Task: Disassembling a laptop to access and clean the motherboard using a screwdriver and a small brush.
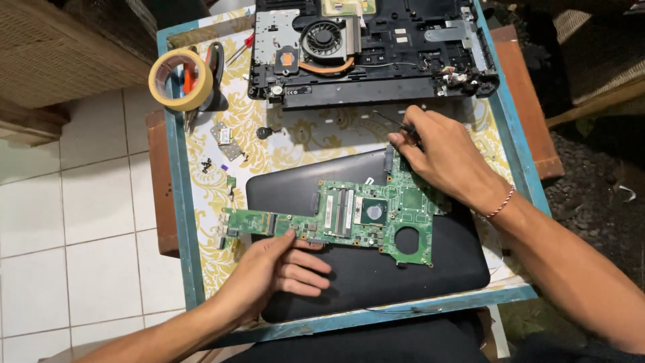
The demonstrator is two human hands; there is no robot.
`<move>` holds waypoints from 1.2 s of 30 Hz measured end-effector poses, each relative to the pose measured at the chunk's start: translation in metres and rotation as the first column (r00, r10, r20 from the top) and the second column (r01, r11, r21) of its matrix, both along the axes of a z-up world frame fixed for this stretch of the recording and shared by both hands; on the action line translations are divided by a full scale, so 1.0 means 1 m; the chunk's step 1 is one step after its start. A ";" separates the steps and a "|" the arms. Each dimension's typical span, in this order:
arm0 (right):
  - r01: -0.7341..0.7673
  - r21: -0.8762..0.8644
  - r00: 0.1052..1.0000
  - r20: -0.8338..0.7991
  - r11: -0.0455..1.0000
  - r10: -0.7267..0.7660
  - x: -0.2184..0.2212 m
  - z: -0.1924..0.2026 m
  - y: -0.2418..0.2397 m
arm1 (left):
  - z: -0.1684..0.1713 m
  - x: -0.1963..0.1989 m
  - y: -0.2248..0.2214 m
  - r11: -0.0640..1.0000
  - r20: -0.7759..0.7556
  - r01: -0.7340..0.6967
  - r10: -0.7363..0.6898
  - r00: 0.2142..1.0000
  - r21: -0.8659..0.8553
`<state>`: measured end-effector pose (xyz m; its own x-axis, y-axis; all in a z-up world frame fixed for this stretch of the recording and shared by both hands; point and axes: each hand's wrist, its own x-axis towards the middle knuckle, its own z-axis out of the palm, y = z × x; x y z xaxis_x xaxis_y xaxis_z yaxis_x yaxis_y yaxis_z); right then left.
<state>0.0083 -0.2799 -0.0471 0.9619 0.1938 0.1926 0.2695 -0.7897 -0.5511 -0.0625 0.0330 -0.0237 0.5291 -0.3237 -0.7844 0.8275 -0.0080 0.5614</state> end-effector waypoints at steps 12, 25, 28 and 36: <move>-0.043 -0.075 0.996 0.072 0.996 0.048 -0.002 -0.008 -0.001 | -0.001 -0.009 -0.005 0.995 -0.138 0.084 -0.092 0.986 -0.060; -0.057 -0.162 0.996 0.065 0.985 0.068 -0.003 -0.007 0.000 | 0.036 0.029 -0.027 0.689 0.611 0.549 -0.706 0.358 0.473; -0.055 -0.196 0.993 0.096 0.979 0.075 -0.005 -0.009 -0.002 | 0.021 0.041 -0.035 0.620 0.644 0.188 -0.757 -0.114 0.762; -0.028 -0.169 0.986 0.157 0.985 0.055 -0.005 0.003 -0.007 | -0.003 0.043 -0.044 0.554 0.568 0.130 -0.785 -0.246 0.822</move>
<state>0.0032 -0.2867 -0.0444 0.9117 0.2751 0.3052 0.3780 -0.8528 -0.3604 -0.0190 -0.0108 -0.0270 0.5812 -0.8114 0.0614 -0.7438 -0.4991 0.4446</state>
